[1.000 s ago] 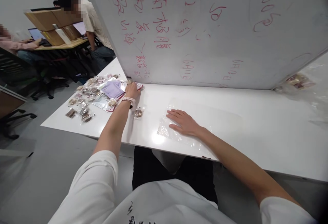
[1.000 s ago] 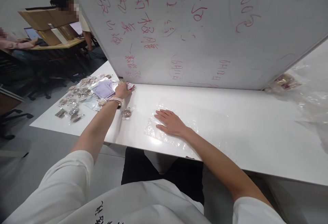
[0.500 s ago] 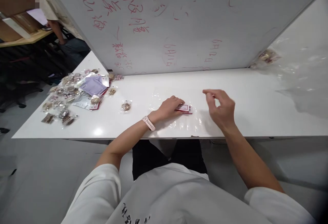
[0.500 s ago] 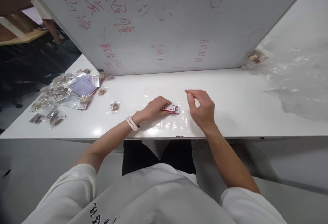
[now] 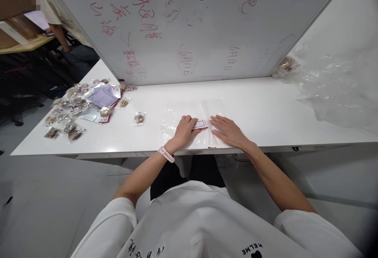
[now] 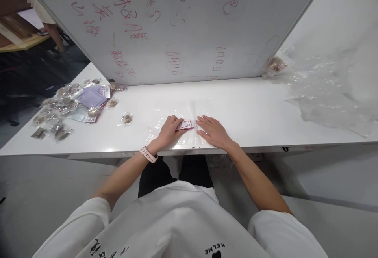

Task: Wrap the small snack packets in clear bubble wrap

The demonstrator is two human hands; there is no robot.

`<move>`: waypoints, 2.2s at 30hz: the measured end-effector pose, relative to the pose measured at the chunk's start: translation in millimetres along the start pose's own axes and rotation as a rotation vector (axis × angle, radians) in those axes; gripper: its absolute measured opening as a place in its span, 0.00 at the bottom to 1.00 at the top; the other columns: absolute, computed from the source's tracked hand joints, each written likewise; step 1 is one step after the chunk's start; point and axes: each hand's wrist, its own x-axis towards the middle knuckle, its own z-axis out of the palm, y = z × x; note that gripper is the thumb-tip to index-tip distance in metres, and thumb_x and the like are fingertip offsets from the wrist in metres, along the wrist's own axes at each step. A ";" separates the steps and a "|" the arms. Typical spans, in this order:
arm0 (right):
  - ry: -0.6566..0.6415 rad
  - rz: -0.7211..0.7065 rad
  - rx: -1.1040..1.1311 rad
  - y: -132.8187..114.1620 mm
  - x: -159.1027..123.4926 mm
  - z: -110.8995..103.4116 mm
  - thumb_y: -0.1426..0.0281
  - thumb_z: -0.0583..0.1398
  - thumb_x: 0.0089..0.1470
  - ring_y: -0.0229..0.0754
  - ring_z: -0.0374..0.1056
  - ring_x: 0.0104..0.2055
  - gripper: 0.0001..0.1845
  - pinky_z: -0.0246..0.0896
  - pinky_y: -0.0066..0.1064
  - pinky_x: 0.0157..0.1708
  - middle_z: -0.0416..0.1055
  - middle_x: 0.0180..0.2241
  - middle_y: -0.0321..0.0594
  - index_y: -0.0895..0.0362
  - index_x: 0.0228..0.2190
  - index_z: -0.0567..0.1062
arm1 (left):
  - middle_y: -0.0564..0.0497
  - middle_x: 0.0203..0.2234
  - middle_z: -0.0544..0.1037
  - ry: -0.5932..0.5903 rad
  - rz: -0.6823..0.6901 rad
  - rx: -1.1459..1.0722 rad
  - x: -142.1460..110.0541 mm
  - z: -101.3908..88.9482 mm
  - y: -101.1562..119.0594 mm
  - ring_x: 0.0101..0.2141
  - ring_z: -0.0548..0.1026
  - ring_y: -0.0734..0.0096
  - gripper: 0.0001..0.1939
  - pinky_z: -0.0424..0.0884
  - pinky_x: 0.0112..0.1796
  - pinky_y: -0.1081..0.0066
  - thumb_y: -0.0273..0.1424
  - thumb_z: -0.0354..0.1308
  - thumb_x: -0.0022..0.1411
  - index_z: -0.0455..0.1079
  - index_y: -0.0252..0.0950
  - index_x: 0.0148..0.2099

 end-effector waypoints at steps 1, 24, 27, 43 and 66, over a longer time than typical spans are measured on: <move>0.024 0.023 0.016 3.4 -5.4 -0.4 0.55 0.48 0.68 0.47 0.54 0.70 0.28 0.51 0.46 0.67 0.61 0.67 0.37 0.51 0.62 0.68 | 0.42 0.43 0.72 0.001 -0.011 0.004 -1.0 -1.0 0.3 0.44 0.66 0.56 0.18 0.69 0.43 0.60 0.37 0.58 0.68 0.68 0.33 0.56; 0.405 0.528 -0.145 5.6 -65.4 8.0 0.57 0.47 0.67 0.56 0.58 0.65 0.27 0.52 0.55 0.62 0.65 0.63 0.47 0.54 0.59 0.71 | 0.43 0.49 0.78 -0.025 -0.069 -0.134 30.9 7.4 10.0 0.51 0.70 0.55 0.17 0.71 0.49 0.57 0.29 0.57 0.66 0.68 0.36 0.57; 0.473 0.567 -0.112 0.1 -69.9 7.6 0.54 0.48 0.66 0.59 0.60 0.63 0.30 0.55 0.57 0.59 0.68 0.61 0.51 0.55 0.61 0.68 | 0.42 0.53 0.76 -0.049 -0.032 -0.128 24.3 4.2 7.8 0.54 0.70 0.55 0.20 0.71 0.51 0.56 0.30 0.56 0.68 0.65 0.37 0.60; 0.434 0.394 -0.159 -32.0 -112.8 -2.6 0.56 0.53 0.66 0.56 0.63 0.63 0.20 0.47 0.58 0.64 0.71 0.58 0.44 0.50 0.52 0.75 | 0.47 0.54 0.79 0.260 0.040 0.107 -147.8 -30.8 -21.7 0.59 0.73 0.62 0.20 0.69 0.58 0.54 0.24 0.49 0.72 0.68 0.45 0.61; 0.145 0.354 0.172 -29.9 -0.6 -34.5 0.46 0.53 0.61 0.39 0.63 0.23 0.29 0.55 0.33 0.27 0.69 0.20 0.36 0.54 0.20 0.71 | 0.42 0.44 0.79 0.483 -0.366 0.356 -95.5 -64.3 -36.8 0.50 0.73 0.48 0.02 0.62 0.55 0.41 0.31 0.59 0.65 0.73 0.39 0.40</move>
